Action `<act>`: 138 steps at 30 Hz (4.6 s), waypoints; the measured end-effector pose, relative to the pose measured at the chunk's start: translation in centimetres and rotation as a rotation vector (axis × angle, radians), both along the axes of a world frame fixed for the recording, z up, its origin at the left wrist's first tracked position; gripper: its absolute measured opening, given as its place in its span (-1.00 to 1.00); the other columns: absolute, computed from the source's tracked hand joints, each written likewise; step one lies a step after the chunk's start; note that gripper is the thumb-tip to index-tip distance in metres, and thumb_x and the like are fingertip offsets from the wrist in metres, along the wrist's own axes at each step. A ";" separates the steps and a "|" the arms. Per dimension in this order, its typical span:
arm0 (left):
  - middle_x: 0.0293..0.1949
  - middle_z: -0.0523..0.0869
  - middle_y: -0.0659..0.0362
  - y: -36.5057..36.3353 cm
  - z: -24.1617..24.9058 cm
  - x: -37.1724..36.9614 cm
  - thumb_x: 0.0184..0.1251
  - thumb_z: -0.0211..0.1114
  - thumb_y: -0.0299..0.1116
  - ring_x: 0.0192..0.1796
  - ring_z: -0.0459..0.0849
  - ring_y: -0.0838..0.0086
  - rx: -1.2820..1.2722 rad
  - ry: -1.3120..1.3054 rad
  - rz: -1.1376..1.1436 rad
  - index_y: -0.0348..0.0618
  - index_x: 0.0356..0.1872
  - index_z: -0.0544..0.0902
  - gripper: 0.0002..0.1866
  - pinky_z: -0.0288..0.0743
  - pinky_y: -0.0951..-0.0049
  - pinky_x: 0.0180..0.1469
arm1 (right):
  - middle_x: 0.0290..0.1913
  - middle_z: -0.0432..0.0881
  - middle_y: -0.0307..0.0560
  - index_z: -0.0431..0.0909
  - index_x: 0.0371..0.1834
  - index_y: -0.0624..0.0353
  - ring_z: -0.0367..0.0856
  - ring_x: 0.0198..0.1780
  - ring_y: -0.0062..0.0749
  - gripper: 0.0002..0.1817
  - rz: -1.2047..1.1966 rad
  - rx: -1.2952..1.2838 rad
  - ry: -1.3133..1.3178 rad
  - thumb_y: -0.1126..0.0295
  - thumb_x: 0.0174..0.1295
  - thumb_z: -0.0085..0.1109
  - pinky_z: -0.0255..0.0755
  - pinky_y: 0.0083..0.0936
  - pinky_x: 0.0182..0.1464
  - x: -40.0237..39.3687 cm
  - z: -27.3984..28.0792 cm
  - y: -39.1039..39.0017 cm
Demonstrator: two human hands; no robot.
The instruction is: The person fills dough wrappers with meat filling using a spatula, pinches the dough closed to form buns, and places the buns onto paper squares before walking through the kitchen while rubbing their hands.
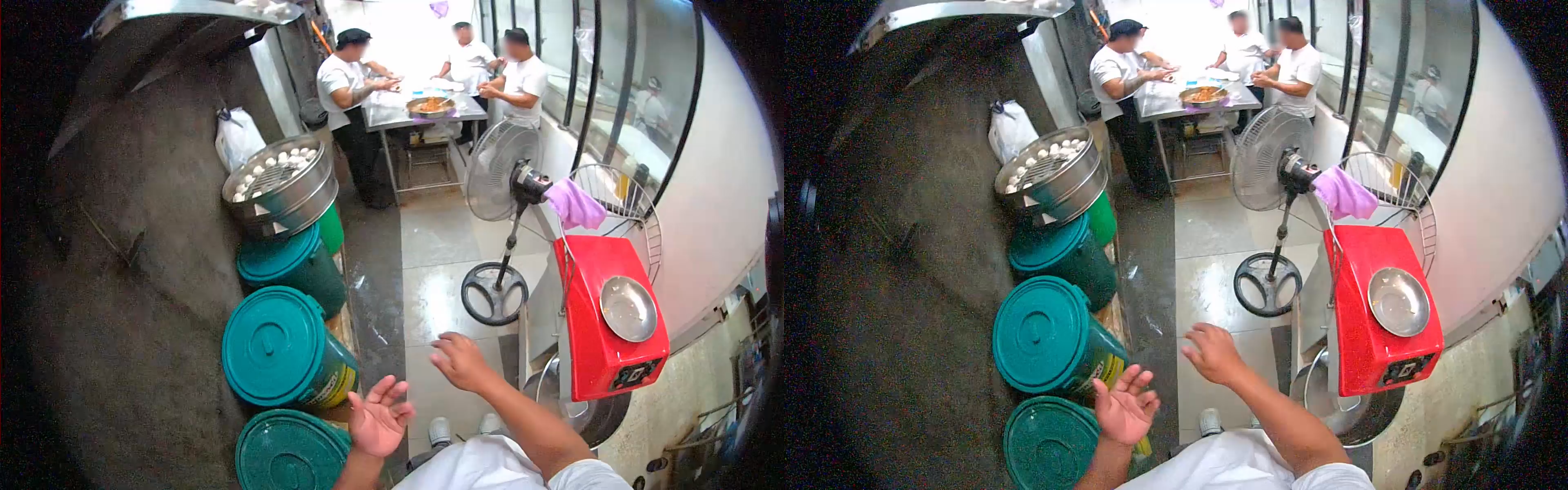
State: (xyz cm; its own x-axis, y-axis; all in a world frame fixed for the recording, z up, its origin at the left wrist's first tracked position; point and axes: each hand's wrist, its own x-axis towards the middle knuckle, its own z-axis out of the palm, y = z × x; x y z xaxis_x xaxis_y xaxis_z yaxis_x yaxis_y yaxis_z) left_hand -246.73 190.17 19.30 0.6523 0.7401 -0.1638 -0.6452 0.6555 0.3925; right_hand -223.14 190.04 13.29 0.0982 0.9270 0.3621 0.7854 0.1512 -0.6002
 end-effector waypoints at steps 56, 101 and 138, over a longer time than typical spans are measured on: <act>-0.58 0.60 0.18 -26.5 -3.9 -0.9 0.25 0.19 0.23 -0.51 0.57 0.48 0.919 0.780 -0.300 -0.18 -0.66 0.47 -0.38 0.51 0.38 -0.30 | -0.64 0.45 -0.08 0.49 -0.46 0.25 0.33 -0.60 -0.47 -0.66 0.069 -0.137 0.475 0.18 0.32 0.15 0.28 -0.41 -0.50 -1.2 5.5 -30.6; -0.09 0.60 0.16 -31.9 -5.7 15.5 0.23 0.19 0.25 -0.17 0.61 0.52 0.563 0.245 -0.604 -0.22 0.04 0.54 -0.32 0.51 0.46 -0.04 | -0.43 0.63 0.06 0.59 -0.35 0.26 0.63 -0.40 -0.17 -0.85 -0.274 -0.046 0.300 0.38 0.18 0.22 0.46 -0.39 -0.35 6.0 5.4 -44.9; -0.22 0.55 0.20 -61.8 0.6 40.1 0.34 -0.01 0.29 -0.20 0.56 0.52 1.103 0.162 -0.822 -0.21 -0.10 0.64 -0.33 0.44 0.49 -0.16 | -0.50 0.54 -0.11 0.49 -0.46 0.23 0.52 -0.42 -0.40 -0.79 -0.624 0.312 0.512 0.35 0.15 0.28 0.40 -0.50 -0.30 25.2 7.3 -78.0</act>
State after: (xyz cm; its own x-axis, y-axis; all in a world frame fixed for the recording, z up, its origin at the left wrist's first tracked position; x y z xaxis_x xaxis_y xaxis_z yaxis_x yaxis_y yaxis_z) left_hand -206.59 128.39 19.91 0.9898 -0.0486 0.1343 -0.1273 0.1259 0.9838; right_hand -197.92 112.09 20.54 0.7765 0.5147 0.3634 0.4242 -0.0006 -0.9056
